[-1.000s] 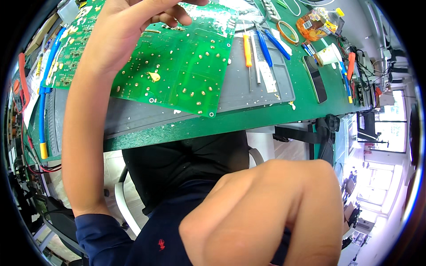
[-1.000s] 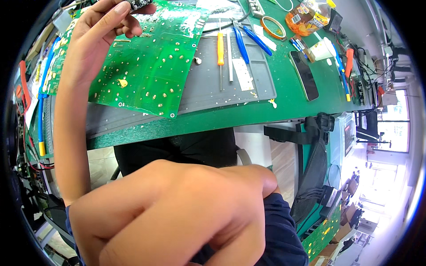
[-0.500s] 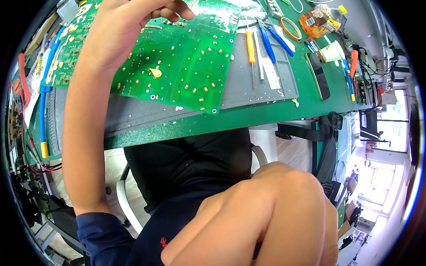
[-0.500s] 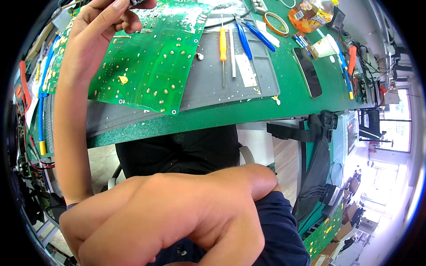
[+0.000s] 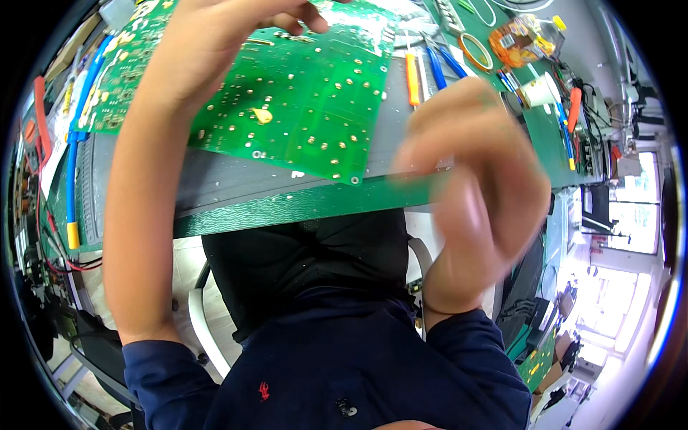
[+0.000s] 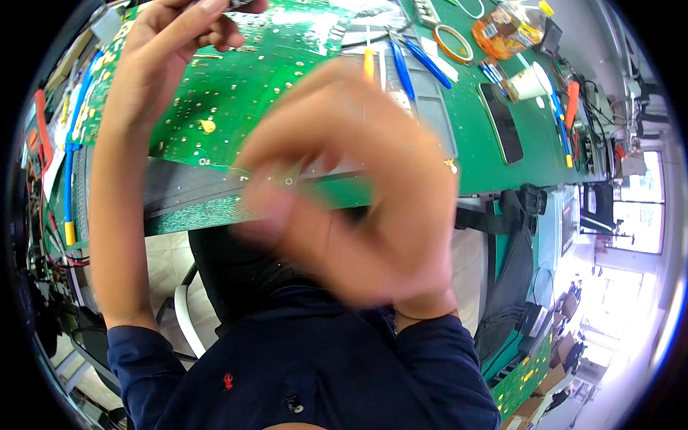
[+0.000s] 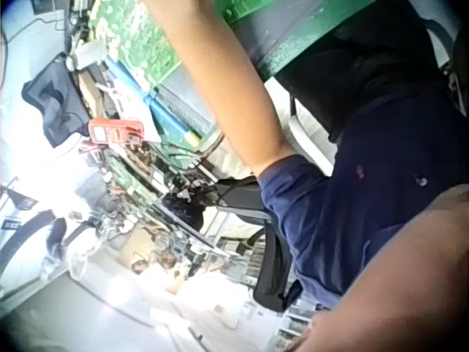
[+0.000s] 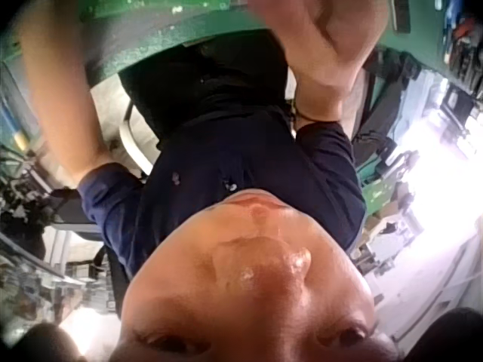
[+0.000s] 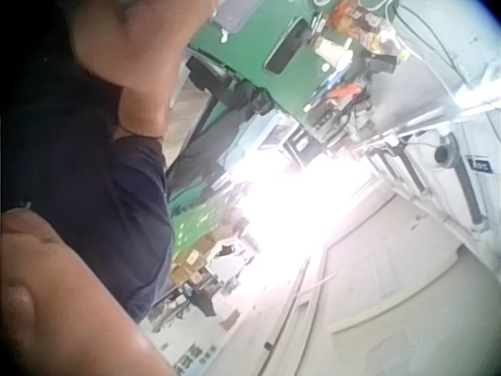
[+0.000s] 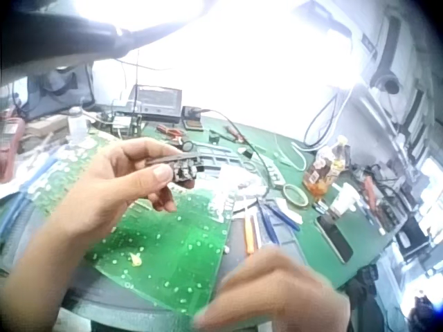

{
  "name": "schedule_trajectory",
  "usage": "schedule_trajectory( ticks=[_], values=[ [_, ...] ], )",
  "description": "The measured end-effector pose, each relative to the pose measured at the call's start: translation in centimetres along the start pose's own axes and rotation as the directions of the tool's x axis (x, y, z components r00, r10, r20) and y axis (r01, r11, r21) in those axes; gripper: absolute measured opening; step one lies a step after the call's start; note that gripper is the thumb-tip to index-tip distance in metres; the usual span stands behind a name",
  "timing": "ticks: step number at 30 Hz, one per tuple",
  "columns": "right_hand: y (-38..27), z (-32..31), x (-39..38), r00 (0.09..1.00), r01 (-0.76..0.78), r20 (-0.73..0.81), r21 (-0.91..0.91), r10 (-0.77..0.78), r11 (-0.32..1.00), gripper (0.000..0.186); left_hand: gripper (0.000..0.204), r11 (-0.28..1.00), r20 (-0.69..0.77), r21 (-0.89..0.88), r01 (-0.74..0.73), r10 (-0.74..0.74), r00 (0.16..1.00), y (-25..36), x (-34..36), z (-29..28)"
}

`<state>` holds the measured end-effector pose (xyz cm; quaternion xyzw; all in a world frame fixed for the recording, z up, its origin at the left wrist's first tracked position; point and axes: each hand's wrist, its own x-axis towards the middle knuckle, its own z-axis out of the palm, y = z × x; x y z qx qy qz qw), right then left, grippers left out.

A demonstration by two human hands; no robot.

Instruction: The person uses a screwdriver and wire cutters to manipulate and disassemble small electronic components on a workbench.

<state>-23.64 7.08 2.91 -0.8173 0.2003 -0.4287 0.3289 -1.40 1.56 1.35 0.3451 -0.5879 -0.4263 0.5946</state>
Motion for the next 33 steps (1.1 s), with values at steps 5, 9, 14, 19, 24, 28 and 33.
schedule_trajectory(
  ticks=[5, 9, 14, 19, 24, 28, 33],
  values=[
    [7.2, -4.5, 0.0, 0.932, -0.327, -0.301, -0.460, 0.202, 0.826, 0.016, 0.036, 0.992, 0.046, -0.107, 0.066, -0.061, 0.997, 0.3, 0.3, 0.6],
    [10.0, -4.2, -0.5, 0.945, -0.324, -0.237, -0.596, 0.224, 0.734, 0.023, 0.034, 0.991, 0.073, -0.130, 0.028, -0.018, 0.997, -1.9, 0.8, -0.6],
    [10.7, -3.6, -1.0, 0.919, -0.391, -0.227, -0.629, 0.322, 0.672, 0.027, 0.034, 0.989, 0.093, -0.134, 0.056, -0.044, 0.995, -2.2, 0.7, -0.7],
    [10.6, -3.7, -0.8, 0.891, -0.447, -0.245, -0.615, 0.382, 0.649, 0.028, 0.035, 0.984, 0.058, -0.140, 0.112, -0.104, 0.993, 0.0, -0.1, 0.4],
    [10.8, -4.1, -1.3, 0.883, -0.444, -0.319, -0.327, 0.345, 0.834, 0.027, 0.036, 0.979, 0.091, -0.183, 0.087, -0.071, 0.993, -0.3, -0.1, 0.0],
    [8.9, -5.1, -1.4, 0.915, -0.164, -0.316, 0.276, 0.250, 0.947, 0.031, 0.037, 0.978, 0.032, -0.131, 0.163, -0.160, 0.987, 0.2, 0.2, 0.5],
    [6.6, -3.8, -1.9, 0.913, 0.165, -0.400, 0.172, -0.084, 0.971, 0.041, 0.038, 0.977, 0.090, -0.178, 0.118, -0.103, 0.991, -0.1, 0.0, 0.2]
  ],
)
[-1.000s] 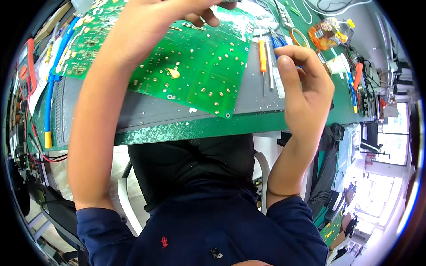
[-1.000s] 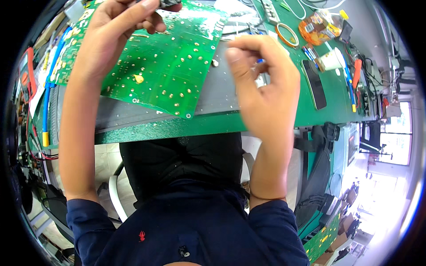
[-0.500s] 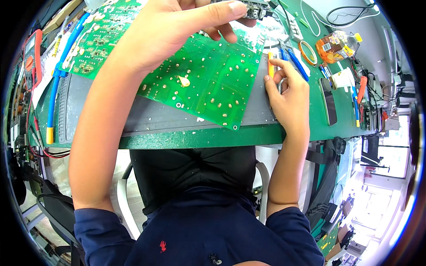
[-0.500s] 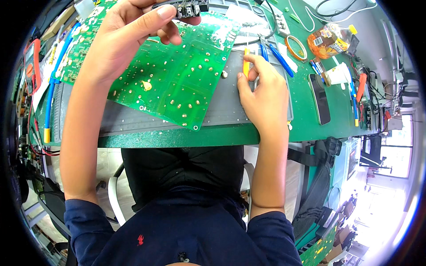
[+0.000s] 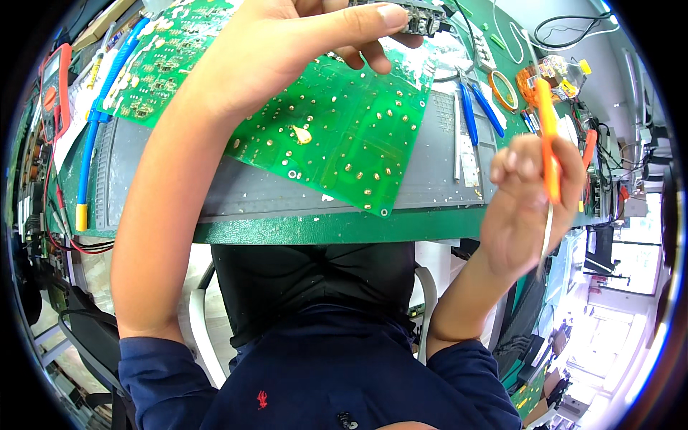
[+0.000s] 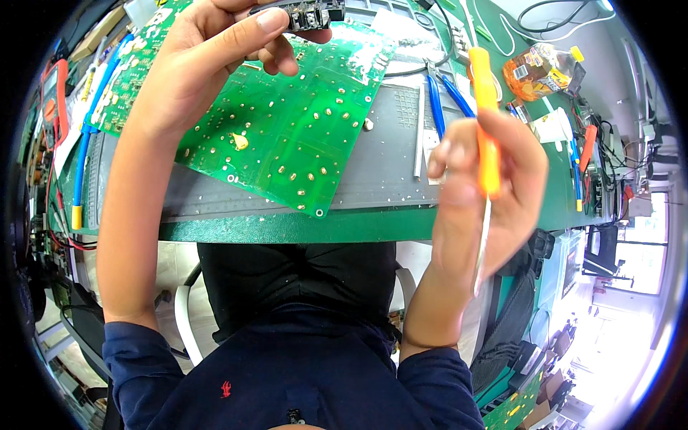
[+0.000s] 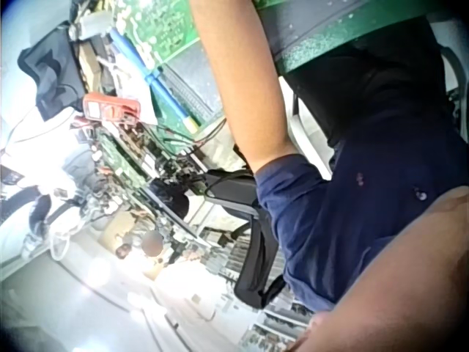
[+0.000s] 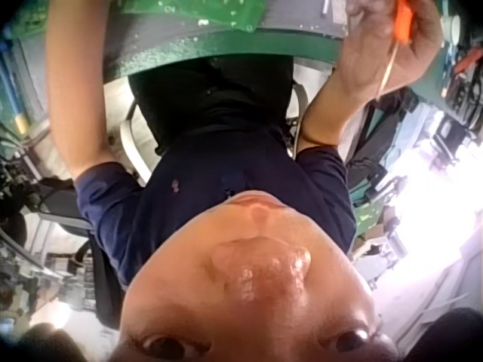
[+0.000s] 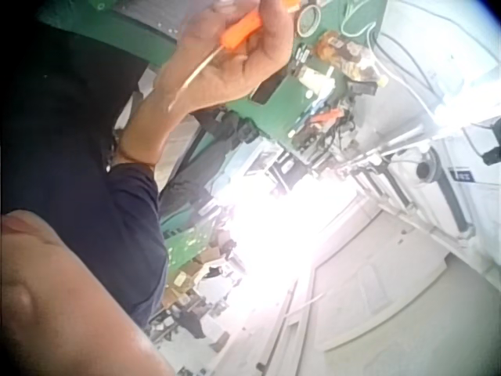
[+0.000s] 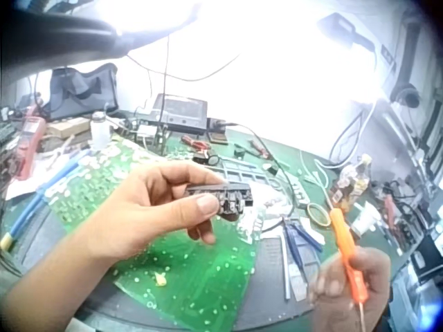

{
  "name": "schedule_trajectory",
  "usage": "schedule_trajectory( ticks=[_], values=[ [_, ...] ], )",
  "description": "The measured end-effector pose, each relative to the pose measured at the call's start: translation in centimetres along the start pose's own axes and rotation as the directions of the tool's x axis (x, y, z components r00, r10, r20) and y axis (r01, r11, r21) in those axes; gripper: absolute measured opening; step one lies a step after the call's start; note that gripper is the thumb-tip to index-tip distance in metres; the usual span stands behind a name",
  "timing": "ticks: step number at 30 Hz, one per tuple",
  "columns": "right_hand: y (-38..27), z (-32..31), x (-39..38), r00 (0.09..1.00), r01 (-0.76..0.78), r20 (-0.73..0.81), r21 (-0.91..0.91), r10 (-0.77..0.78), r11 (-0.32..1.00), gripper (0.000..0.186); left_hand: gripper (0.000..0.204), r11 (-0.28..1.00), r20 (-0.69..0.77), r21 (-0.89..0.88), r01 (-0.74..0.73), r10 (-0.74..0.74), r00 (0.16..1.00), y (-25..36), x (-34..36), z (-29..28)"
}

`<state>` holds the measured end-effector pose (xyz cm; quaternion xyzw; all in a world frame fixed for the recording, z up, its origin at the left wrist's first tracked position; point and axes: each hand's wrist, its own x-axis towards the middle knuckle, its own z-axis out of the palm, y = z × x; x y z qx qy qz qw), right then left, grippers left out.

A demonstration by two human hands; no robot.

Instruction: The person uses a screwdriver and wire cutters to manipulate and disassemble small electronic components on a workbench.

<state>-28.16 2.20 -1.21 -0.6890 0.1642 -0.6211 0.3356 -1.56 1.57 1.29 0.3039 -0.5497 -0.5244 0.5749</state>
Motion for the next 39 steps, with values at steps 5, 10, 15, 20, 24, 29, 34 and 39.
schedule_trajectory(
  ticks=[5, 10, 15, 20, 24, 29, 34, 39],
  values=[
    [-2.8, 0.9, -0.7, 0.981, 0.191, 0.066, -0.119, -0.184, 0.974, 0.055, 0.039, 1.000, 0.015, 0.009, 0.009, -0.009, 1.000, 0.2, -0.1, 0.0],
    [-3.6, 3.1, -1.5, 0.990, 0.140, 0.039, -0.370, -0.135, 0.918, 0.054, 0.039, 1.000, 0.015, 0.023, 0.009, -0.009, 1.000, 0.2, 0.1, 0.2],
    [-3.3, 3.3, -0.9, 0.980, 0.199, 0.105, -0.412, -0.170, 0.889, 0.035, 0.040, 0.999, 0.048, -0.014, -0.043, 0.044, 0.998, -1.0, 0.4, -0.8],
    [-2.7, 3.1, -0.7, 0.969, 0.244, 0.129, -0.371, -0.211, 0.896, 0.028, 0.040, 0.997, 0.081, -0.038, -0.065, 0.067, 0.994, -1.7, 0.7, -1.2],
    [-2.2, 3.1, -0.8, 0.972, 0.235, 0.113, -0.358, -0.208, 0.904, 0.029, 0.039, 0.997, 0.084, -0.052, -0.055, 0.059, 0.995, -1.7, 0.5, -1.5],
    [-2.1, 2.8, -0.8, 0.972, 0.233, 0.093, -0.350, -0.214, 0.907, 0.029, 0.037, 0.997, 0.099, -0.057, -0.047, 0.052, 0.994, -1.7, 0.9, -1.2],
    [-2.0, 2.7, -0.8, 0.975, 0.222, 0.101, -0.348, -0.199, 0.911, 0.030, 0.036, 0.997, 0.096, -0.066, -0.047, 0.053, 0.994, -1.8, 0.7, -1.2],
    [-2.8, 2.0, -0.3, 0.976, 0.173, 0.193, -0.387, -0.104, 0.906, 0.043, 0.036, 0.995, 0.107, -0.080, -0.056, 0.065, 0.992, -1.9, 0.6, -1.4]
  ],
)
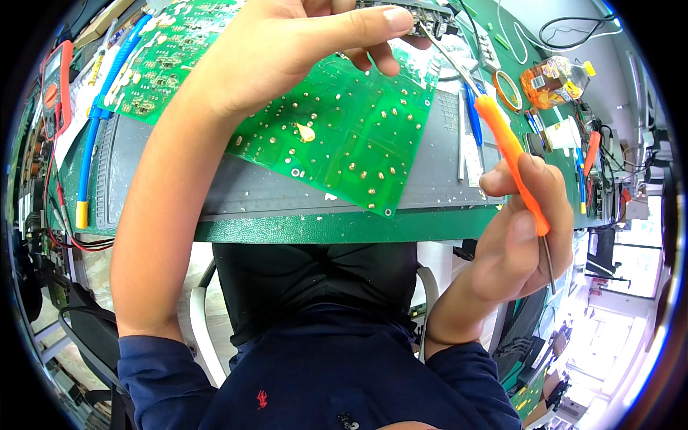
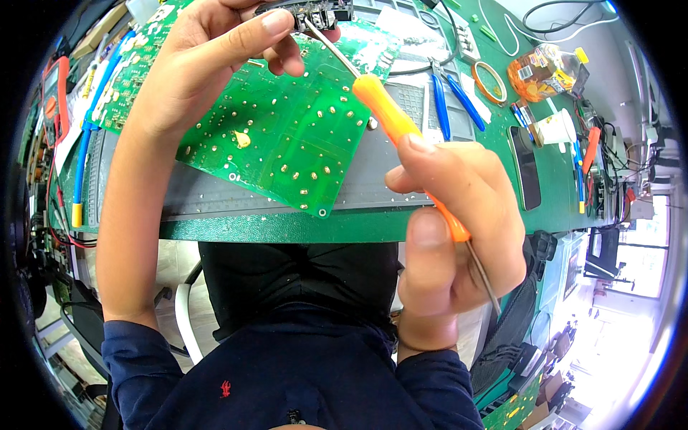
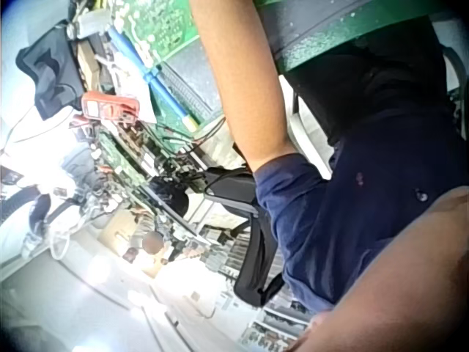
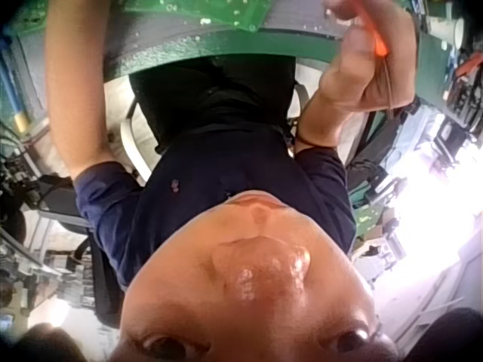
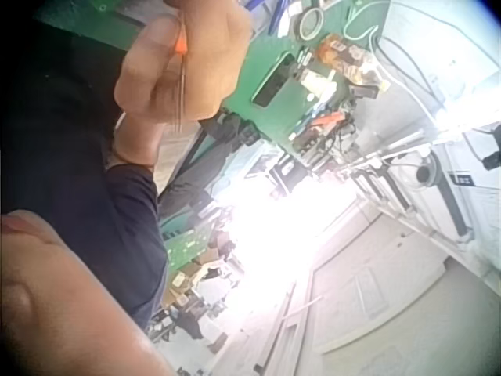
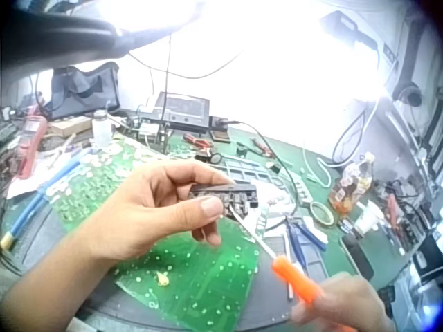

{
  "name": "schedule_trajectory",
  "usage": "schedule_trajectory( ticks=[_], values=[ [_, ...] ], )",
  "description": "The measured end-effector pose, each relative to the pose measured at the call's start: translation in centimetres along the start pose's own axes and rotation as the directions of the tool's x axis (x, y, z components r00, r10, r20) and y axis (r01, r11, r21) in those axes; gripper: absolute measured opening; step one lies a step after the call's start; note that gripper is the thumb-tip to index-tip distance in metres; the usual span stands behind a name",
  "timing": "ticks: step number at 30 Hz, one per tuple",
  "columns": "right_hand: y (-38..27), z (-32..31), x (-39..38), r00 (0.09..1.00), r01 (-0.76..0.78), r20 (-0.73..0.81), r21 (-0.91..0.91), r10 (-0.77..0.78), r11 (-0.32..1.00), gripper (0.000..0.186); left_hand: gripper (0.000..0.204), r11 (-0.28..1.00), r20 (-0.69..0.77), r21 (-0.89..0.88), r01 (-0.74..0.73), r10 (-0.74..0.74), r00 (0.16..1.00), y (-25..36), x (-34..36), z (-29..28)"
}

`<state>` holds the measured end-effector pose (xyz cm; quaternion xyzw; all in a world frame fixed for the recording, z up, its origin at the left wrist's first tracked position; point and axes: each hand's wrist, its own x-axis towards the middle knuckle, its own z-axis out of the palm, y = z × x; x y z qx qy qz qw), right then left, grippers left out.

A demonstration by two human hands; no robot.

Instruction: The person uses a screwdriver and wire cutters to manipulate and disassemble small electronic components on a workbench.

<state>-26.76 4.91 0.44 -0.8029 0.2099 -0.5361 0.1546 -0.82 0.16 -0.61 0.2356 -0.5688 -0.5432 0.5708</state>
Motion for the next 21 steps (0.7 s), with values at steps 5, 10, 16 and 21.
schedule_trajectory(
  ticks=[5, 10, 16, 21],
  values=[
    [-0.1, -1.6, 0.5, 0.998, -0.034, 0.054, 0.007, 0.033, 0.999, 0.047, 0.036, 0.999, 0.052, 0.054, 0.005, -0.008, 0.999, -0.1, 0.3, 0.0],
    [-0.5, -1.0, 1.2, 0.999, -0.014, 0.051, -0.042, 0.016, 0.999, 0.044, 0.036, 0.998, 0.051, 0.067, 0.016, -0.019, 0.999, 0.0, 0.1, 0.3],
    [-0.6, -0.2, 1.6, 0.999, -0.004, 0.041, -0.107, 0.008, 0.994, 0.036, 0.034, 0.994, 0.037, 0.108, -0.001, -0.003, 0.999, 0.0, 0.0, 0.2],
    [-1.1, -0.5, 2.0, 0.994, 0.025, 0.108, -0.189, -0.004, 0.982, 0.032, 0.034, 0.996, 0.023, 0.086, -0.022, 0.020, 1.000, -0.2, 0.1, 0.5]
  ],
)
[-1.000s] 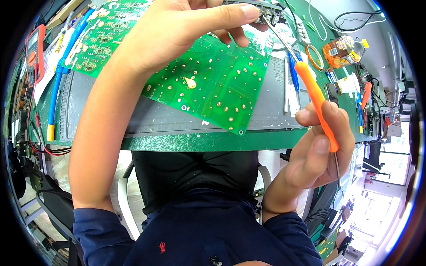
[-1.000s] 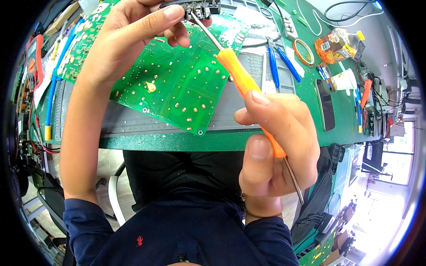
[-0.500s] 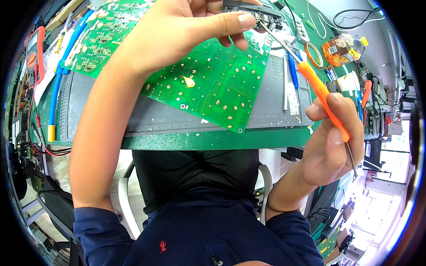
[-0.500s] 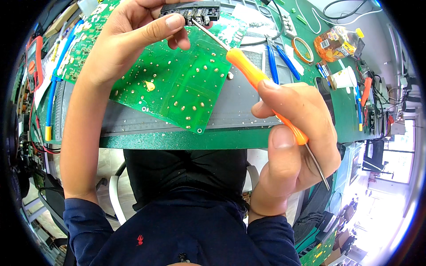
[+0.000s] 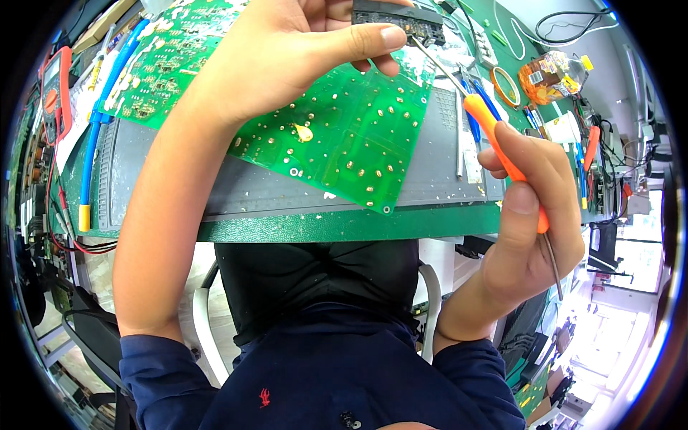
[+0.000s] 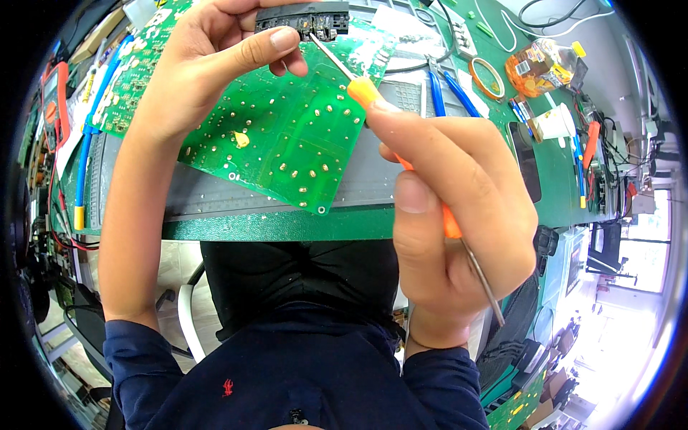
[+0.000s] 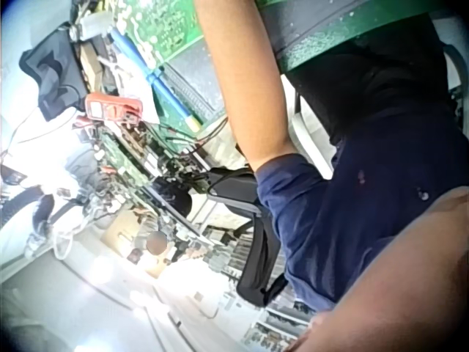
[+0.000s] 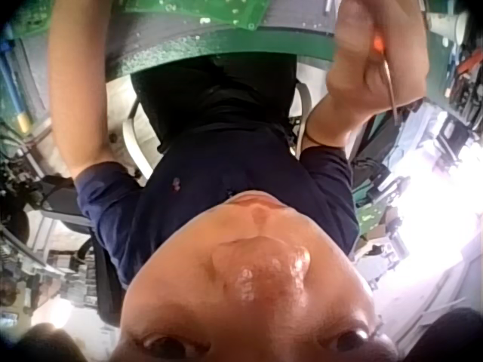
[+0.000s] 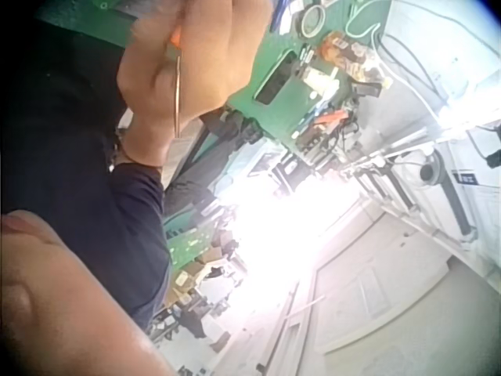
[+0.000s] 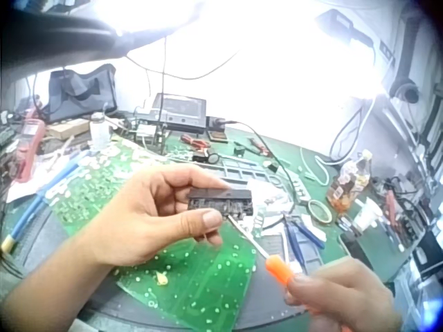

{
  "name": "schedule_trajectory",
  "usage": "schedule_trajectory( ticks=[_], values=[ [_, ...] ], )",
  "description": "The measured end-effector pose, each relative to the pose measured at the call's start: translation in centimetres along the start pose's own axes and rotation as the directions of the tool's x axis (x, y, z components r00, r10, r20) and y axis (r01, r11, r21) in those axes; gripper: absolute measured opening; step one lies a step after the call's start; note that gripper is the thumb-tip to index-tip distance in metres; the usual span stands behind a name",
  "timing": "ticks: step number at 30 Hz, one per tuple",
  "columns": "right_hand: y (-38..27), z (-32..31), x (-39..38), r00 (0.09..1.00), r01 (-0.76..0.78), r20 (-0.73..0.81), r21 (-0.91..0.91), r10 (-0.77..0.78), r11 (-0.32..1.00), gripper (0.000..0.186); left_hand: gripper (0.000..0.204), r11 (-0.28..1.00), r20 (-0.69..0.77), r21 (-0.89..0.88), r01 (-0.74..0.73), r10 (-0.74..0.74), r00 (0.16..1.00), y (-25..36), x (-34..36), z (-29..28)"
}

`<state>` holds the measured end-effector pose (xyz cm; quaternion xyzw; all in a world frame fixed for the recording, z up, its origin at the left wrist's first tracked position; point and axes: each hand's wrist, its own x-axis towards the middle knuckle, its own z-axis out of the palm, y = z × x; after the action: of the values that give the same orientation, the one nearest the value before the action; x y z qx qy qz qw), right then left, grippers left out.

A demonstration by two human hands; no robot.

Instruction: The person uses a screwdriver and wire cutters to manipulate and disassemble small electronic components on a workbench.

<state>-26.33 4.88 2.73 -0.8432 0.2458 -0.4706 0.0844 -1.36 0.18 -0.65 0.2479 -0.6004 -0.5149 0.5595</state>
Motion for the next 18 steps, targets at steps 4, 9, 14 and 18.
schedule_trajectory(
  ticks=[4, 9, 14, 18],
  values=[
    [0.2, 0.2, -0.2, 1.000, -0.007, 0.004, 0.005, 0.007, 1.000, 0.030, 0.034, 0.998, -0.024, 0.059, -0.011, 0.013, 1.000, 0.2, 0.0, 0.2],
    [0.3, 0.8, -0.4, 0.999, -0.037, -0.024, 0.049, 0.038, 0.998, 0.031, 0.034, 0.991, -0.096, 0.131, 0.031, -0.018, 0.995, 0.9, -0.3, 0.5],
    [0.6, 0.2, -0.5, 0.994, -0.086, -0.053, 0.107, 0.092, 0.990, 0.037, 0.033, 0.997, -0.056, 0.079, -0.003, 0.008, 0.998, 0.3, 0.0, 0.3],
    [0.6, 0.0, -0.3, 0.991, -0.115, -0.043, 0.159, 0.124, 0.981, 0.040, 0.033, 1.000, -0.029, -0.001, 0.018, -0.019, 0.999, 0.1, -0.2, -0.1]
  ],
)
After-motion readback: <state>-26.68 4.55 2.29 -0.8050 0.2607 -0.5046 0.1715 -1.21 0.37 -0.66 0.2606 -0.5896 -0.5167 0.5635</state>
